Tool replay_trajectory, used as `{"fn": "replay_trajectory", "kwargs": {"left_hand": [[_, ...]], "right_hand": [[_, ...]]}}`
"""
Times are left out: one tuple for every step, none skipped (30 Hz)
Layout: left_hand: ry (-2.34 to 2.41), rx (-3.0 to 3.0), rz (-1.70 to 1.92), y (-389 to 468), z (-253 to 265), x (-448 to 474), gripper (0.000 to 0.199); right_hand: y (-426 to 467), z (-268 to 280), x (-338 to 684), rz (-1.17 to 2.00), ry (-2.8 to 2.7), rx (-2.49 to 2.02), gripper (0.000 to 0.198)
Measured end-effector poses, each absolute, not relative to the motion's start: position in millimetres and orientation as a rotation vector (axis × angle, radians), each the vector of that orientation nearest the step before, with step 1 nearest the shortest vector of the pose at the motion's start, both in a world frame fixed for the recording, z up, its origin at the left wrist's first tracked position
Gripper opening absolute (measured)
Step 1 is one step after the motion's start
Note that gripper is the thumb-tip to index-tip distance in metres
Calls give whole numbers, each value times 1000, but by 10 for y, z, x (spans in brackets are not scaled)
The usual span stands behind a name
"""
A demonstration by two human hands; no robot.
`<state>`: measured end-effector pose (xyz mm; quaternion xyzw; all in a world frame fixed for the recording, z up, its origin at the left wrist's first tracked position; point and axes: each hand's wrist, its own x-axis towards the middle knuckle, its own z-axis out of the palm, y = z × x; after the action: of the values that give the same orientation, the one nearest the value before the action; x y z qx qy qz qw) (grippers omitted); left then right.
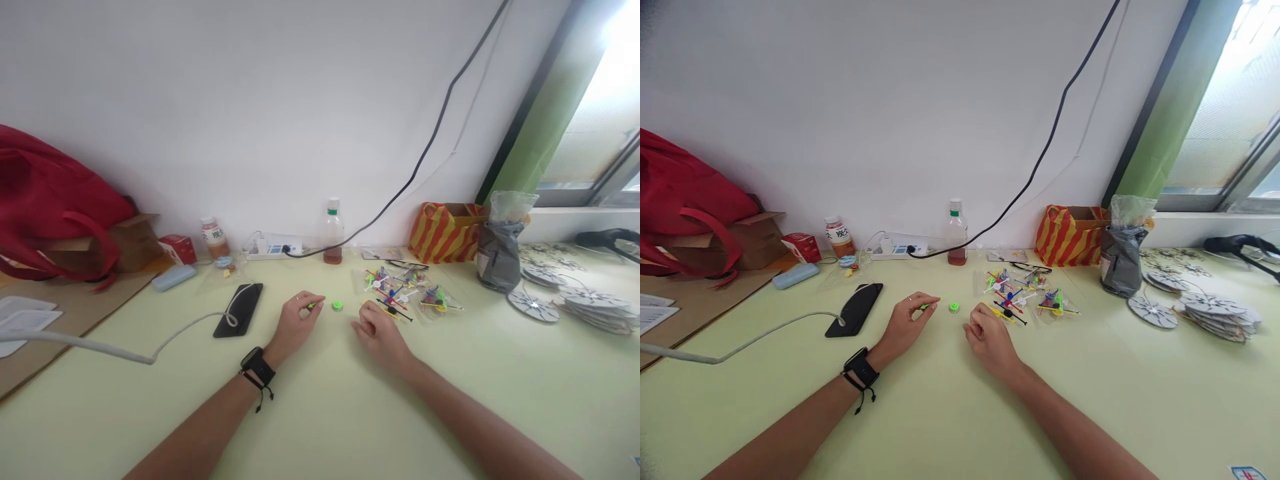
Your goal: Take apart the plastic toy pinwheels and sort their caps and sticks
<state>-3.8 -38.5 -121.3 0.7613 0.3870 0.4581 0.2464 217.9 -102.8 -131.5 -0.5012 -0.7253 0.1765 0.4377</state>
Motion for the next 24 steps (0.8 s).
{"fn": "replay_trajectory", "kwargs": {"left_hand": [[1043, 2083, 1238, -395, -1209, -35, 23], [1039, 2092, 1228, -405, -1206, -33, 24], [1041, 2104, 1224, -414, -1206, -33, 25], [1046, 2120, 1226, -421, -1206, -35, 25], [1054, 2137, 1232, -427, -1209, -39, 24], [1064, 2151, 1238, -432, -1212, -44, 24], [1073, 2162, 1242, -435, -1216, -49, 23], [1084, 2170, 1245, -438, -1220, -54, 22], [1097, 2175, 1245, -440, -1225, -59, 22], [1112, 2179, 1241, -440, -1230, -64, 21], [1126, 2186, 1235, -440, -1235, -68, 21], [1140, 2194, 1228, -437, -1240, -72, 21], [1151, 2206, 1220, -433, -1246, -77, 21], [1158, 2218, 1213, -429, -1252, -80, 21], [1162, 2231, 1207, -424, -1258, -84, 21], [1165, 2243, 1205, -419, -1264, -87, 21], [1167, 2255, 1205, -416, -1270, -89, 22], [1169, 2266, 1206, -413, -1275, -91, 22], [1172, 2274, 1208, -412, -1279, -93, 23], [1175, 2280, 1210, -413, -1282, -95, 23], [1180, 2286, 1213, -414, -1284, -96, 23], [1183, 2291, 1214, -416, -1286, -98, 24], [1186, 2294, 1214, -418, -1287, -99, 24], [1186, 2297, 1213, -419, -1288, -99, 24]], "right_hand": [[-1019, -1330, 2185, 454, -1821, -1227, 37], [-1014, -1342, 2191, 473, -1838, -1212, 38], [-1013, -1348, 2198, 490, -1851, -1202, 38], [-1017, -1347, 2206, 497, -1863, -1197, 37], [-1023, -1342, 2214, 496, -1873, -1197, 36], [-1031, -1331, 2222, 485, -1883, -1199, 34], [-1040, -1316, 2230, 470, -1899, -1200, 33], [-1048, -1300, 2238, 455, -1921, -1198, 31], [-1055, -1283, 2246, 445, -1943, -1196, 30], [-1060, -1268, 2251, 440, -1961, -1195, 29], [-1063, -1257, 2254, 440, -1969, -1195, 30], [-1064, -1249, 2255, 443, -1969, -1196, 31], [-1063, -1248, 2254, 444, -1963, -1202, 33], [-1060, -1251, 2253, 440, -1957, -1213, 34], [-1056, -1260, 2251, 431, -1951, -1228, 35], [-1050, -1272, 2251, 422, -1949, -1244, 34], [-1043, -1288, 2254, 415, -1948, -1260, 29], [-1036, -1306, 2259, 412, -1948, -1270, 22], [-1028, -1323, 2267, 411, -1946, -1271, 17], [-1020, -1341, 2278, 412, -1942, -1268, 19], [-1014, -1356, 2289, 410, -1937, -1261, 26], [-1008, -1369, 2299, 404, -1932, -1254, 34], [-1005, -1379, 2308, 397, -1927, -1248, 41], [-1005, -1384, 2314, 392, -1925, -1245, 47]]}}
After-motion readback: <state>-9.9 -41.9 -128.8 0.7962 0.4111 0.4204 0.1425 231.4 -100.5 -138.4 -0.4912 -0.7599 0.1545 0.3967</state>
